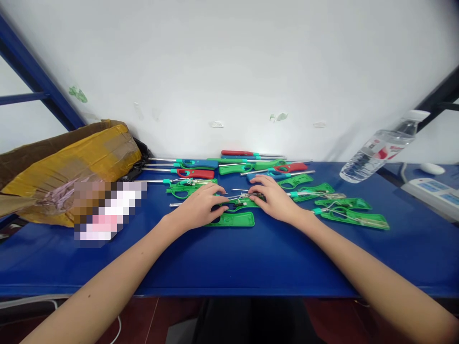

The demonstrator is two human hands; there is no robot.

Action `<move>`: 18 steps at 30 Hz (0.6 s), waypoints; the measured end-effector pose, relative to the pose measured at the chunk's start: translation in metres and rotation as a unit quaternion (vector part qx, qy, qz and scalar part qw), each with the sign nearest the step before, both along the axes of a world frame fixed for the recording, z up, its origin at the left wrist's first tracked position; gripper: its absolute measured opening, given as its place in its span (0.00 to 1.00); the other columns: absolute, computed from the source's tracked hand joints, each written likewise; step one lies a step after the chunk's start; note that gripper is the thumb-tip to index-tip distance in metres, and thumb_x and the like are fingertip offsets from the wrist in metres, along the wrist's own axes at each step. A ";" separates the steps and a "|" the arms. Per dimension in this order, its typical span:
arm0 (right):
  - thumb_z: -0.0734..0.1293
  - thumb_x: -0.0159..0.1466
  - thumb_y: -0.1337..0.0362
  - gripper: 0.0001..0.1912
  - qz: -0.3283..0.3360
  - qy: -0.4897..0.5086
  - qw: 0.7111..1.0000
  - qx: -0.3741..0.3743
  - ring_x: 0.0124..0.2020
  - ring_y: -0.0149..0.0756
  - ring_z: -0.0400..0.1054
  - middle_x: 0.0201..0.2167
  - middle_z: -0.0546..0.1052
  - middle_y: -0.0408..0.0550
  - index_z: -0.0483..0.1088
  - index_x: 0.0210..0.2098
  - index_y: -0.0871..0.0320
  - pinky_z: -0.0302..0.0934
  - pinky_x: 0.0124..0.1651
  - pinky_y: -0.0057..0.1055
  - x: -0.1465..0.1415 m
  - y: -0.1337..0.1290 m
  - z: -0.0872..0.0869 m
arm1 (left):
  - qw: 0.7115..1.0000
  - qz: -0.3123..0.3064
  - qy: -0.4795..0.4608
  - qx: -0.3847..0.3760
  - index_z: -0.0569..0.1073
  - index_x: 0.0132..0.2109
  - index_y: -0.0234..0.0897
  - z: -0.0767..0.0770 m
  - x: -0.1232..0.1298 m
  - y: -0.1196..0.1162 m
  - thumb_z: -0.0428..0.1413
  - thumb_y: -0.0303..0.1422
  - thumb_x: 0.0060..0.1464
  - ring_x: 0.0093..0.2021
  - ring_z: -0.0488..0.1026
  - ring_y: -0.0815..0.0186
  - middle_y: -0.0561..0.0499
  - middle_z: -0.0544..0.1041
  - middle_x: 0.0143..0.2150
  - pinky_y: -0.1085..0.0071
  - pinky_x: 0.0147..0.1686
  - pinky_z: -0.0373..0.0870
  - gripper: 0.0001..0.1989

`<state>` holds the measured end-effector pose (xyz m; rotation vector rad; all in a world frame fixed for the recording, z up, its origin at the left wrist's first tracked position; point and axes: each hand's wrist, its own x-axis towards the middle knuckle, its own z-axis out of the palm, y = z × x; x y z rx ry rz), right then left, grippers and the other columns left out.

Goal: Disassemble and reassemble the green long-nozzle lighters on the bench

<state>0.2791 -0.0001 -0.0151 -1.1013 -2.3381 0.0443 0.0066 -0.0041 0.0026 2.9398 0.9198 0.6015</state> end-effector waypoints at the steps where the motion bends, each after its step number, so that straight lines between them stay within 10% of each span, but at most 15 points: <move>1: 0.63 0.67 0.63 0.08 -0.001 0.006 1.000 -0.004 0.60 0.51 0.62 0.51 0.72 0.58 0.74 0.39 0.57 0.61 0.61 0.53 0.000 0.000 0.000 | 1.000 0.000 -0.002 0.000 0.79 0.49 0.38 0.000 0.000 0.000 0.54 0.35 0.64 0.52 0.71 0.54 0.43 0.75 0.50 0.56 0.54 0.69 0.12; 18: 0.68 0.63 0.67 0.02 -0.004 0.059 0.998 -0.034 0.58 0.49 0.63 0.49 0.74 0.55 0.71 0.36 0.56 0.59 0.62 0.51 0.000 0.000 -0.006 | 0.999 0.017 -0.011 -0.034 0.78 0.46 0.35 0.002 0.003 -0.003 0.56 0.36 0.63 0.54 0.70 0.53 0.41 0.74 0.51 0.53 0.57 0.67 0.11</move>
